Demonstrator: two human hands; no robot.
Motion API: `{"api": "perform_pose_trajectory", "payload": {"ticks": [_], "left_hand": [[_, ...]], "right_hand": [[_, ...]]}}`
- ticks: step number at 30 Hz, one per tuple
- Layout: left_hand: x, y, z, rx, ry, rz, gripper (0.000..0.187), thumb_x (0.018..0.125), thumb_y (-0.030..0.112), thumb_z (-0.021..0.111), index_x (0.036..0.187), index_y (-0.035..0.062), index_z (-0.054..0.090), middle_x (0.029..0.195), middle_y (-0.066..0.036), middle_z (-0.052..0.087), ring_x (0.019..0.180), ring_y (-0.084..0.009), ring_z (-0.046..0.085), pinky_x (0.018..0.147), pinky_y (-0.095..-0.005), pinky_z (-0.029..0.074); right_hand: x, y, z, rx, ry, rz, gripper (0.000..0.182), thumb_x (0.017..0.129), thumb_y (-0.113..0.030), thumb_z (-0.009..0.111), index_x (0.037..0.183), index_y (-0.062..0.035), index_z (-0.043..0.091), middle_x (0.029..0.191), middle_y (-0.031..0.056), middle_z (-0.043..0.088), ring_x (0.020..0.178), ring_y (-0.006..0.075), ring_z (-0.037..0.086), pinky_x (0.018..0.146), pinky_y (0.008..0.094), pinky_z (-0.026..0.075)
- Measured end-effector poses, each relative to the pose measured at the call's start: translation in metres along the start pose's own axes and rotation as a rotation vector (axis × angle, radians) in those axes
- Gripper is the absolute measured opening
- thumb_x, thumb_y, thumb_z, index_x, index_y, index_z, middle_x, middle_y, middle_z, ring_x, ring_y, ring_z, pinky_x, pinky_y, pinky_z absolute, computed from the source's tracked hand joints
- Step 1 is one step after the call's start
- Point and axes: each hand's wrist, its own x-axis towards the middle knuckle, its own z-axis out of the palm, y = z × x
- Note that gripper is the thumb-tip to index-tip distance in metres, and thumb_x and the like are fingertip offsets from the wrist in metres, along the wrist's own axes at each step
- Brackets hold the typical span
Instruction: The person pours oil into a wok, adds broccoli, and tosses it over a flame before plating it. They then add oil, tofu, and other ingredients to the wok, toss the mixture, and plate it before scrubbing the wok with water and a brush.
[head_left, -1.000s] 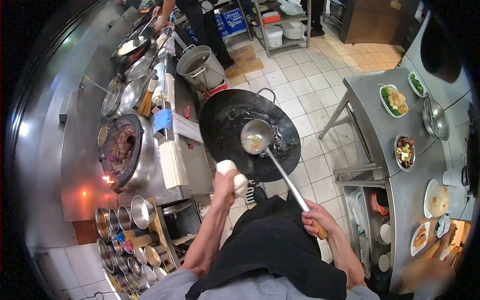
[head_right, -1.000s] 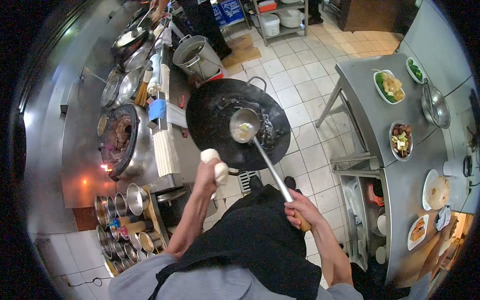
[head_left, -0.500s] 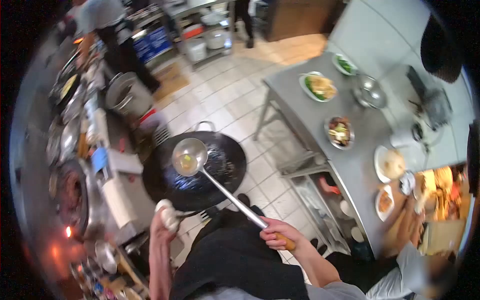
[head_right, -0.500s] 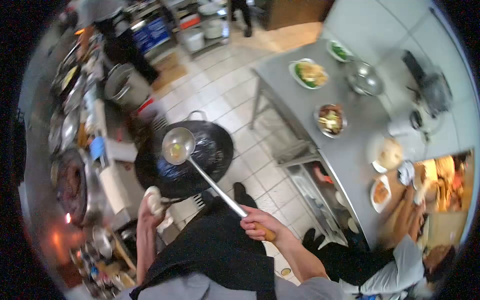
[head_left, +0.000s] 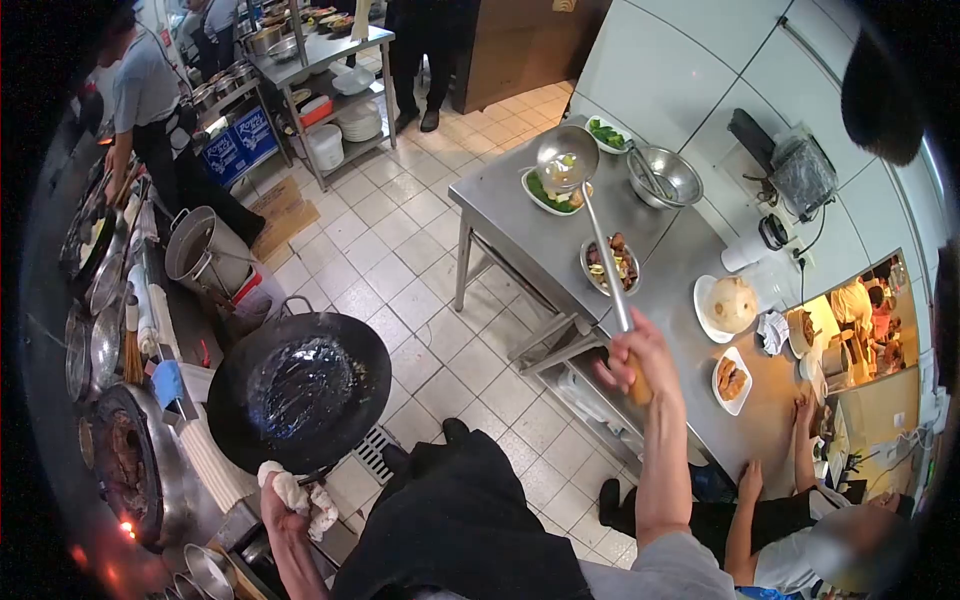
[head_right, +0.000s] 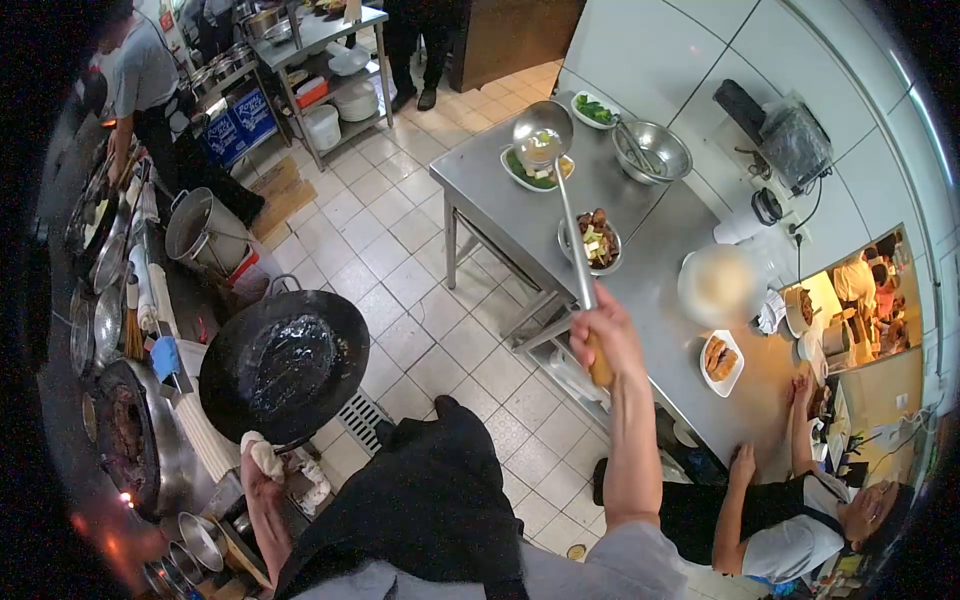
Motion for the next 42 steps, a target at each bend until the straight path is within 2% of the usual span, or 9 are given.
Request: {"api": "perform_pose_trajectory", "payload": {"ticks": [3, 4, 6, 23, 32, 35, 37, 40, 42], "left_hand": [[0.016, -0.001, -0.03, -0.086, -0.054, 0.034, 0.011, 0.09, 0.017, 0.051, 0.091, 0.01, 0.059, 0.082, -0.003, 0.064, 0.064, -0.0212, 0.064, 0.051, -0.037, 0.056], [0.002, 0.002, -0.012, -0.09, -0.055, 0.036, 0.011, 0.09, 0.017, 0.051, 0.091, 0.01, 0.059, 0.082, -0.003, 0.064, 0.064, -0.0212, 0.064, 0.051, -0.037, 0.056], [-0.023, 0.004, 0.021, -0.02, 0.14, 0.087, 0.012, 0.085, 0.011, 0.052, 0.075, 0.0174, 0.052, 0.06, 0.004, 0.052, 0.045, -0.0134, 0.054, 0.037, -0.027, 0.047], [-0.025, 0.001, -0.013, -0.121, 0.048, 0.055, 0.01, 0.086, 0.011, 0.053, 0.077, 0.0149, 0.055, 0.066, 0.003, 0.058, 0.051, -0.0128, 0.06, 0.041, -0.0254, 0.053], [-0.018, 0.005, -0.029, -0.126, -0.109, -0.023, 0.006, 0.085, 0.01, 0.054, 0.085, 0.0101, 0.06, 0.08, -0.004, 0.066, 0.067, -0.0217, 0.067, 0.059, -0.0366, 0.06], [-0.029, 0.006, -0.012, -0.112, -0.189, -0.013, 0.007, 0.086, 0.013, 0.054, 0.086, 0.0102, 0.061, 0.081, -0.004, 0.067, 0.065, -0.0218, 0.067, 0.056, -0.0345, 0.06], [-0.037, 0.004, 0.009, -0.115, -0.001, 0.042, 0.008, 0.087, 0.016, 0.055, 0.086, 0.0102, 0.061, 0.08, -0.004, 0.067, 0.061, -0.0213, 0.067, 0.049, -0.0307, 0.058], [-0.034, 0.015, -0.009, -0.099, -0.022, -0.144, 0.008, 0.087, 0.017, 0.056, 0.087, 0.0098, 0.06, 0.083, -0.005, 0.068, 0.059, -0.0204, 0.066, 0.044, -0.0287, 0.056], [-0.038, 0.012, -0.001, -0.124, 0.025, -0.053, 0.009, 0.087, 0.017, 0.056, 0.087, 0.0094, 0.06, 0.083, -0.005, 0.068, 0.057, -0.0203, 0.066, 0.042, -0.0288, 0.055]], "right_hand": [[0.031, -0.005, -0.02, -0.05, 0.009, -0.039, 0.061, 0.082, 0.004, 0.051, 0.14, -0.0053, 0.035, 0.062, 0.0039, 0.046, 0.038, 0.0106, 0.043, 0.034, 0.0224, 0.034], [0.037, -0.006, -0.024, -0.052, 0.006, -0.041, 0.061, 0.082, 0.004, 0.051, 0.14, -0.0053, 0.035, 0.062, 0.0039, 0.046, 0.038, 0.0106, 0.043, 0.034, 0.0224, 0.034], [0.046, -0.006, -0.028, -0.125, 0.016, -0.058, 0.062, 0.081, 0.002, 0.054, 0.14, -0.0044, 0.035, 0.061, 0.0046, 0.048, 0.038, 0.0102, 0.044, 0.033, 0.0222, 0.033], [0.036, 0.01, -0.024, -0.385, 0.154, -0.151, 0.07, 0.079, 0.004, 0.054, 0.144, -0.0015, 0.031, 0.062, 0.0032, 0.05, 0.04, 0.0097, 0.043, 0.037, 0.0228, 0.036], [0.023, 0.015, -0.026, -0.365, 0.155, -0.129, 0.072, 0.079, 0.005, 0.054, 0.145, -0.0002, 0.028, 0.061, 0.004, 0.05, 0.039, 0.0095, 0.043, 0.037, 0.0228, 0.035], [0.019, 0.016, -0.024, -0.395, 0.161, -0.132, 0.072, 0.08, 0.004, 0.055, 0.146, -0.001, 0.027, 0.061, 0.0027, 0.05, 0.039, 0.0095, 0.044, 0.037, 0.0233, 0.036], [0.016, 0.016, -0.024, -0.419, 0.171, -0.138, 0.072, 0.082, 0.004, 0.055, 0.147, -0.0018, 0.026, 0.06, 0.0015, 0.05, 0.04, 0.0095, 0.045, 0.038, 0.0238, 0.037], [0.013, 0.016, -0.023, -0.452, 0.179, -0.16, 0.072, 0.082, 0.004, 0.055, 0.147, -0.0019, 0.026, 0.06, 0.0012, 0.05, 0.04, 0.0089, 0.045, 0.038, 0.0237, 0.037], [0.011, 0.014, -0.021, -0.511, 0.191, -0.165, 0.071, 0.082, 0.004, 0.055, 0.147, -0.0026, 0.028, 0.059, 0.0007, 0.049, 0.04, 0.0083, 0.045, 0.038, 0.0235, 0.037]]}}
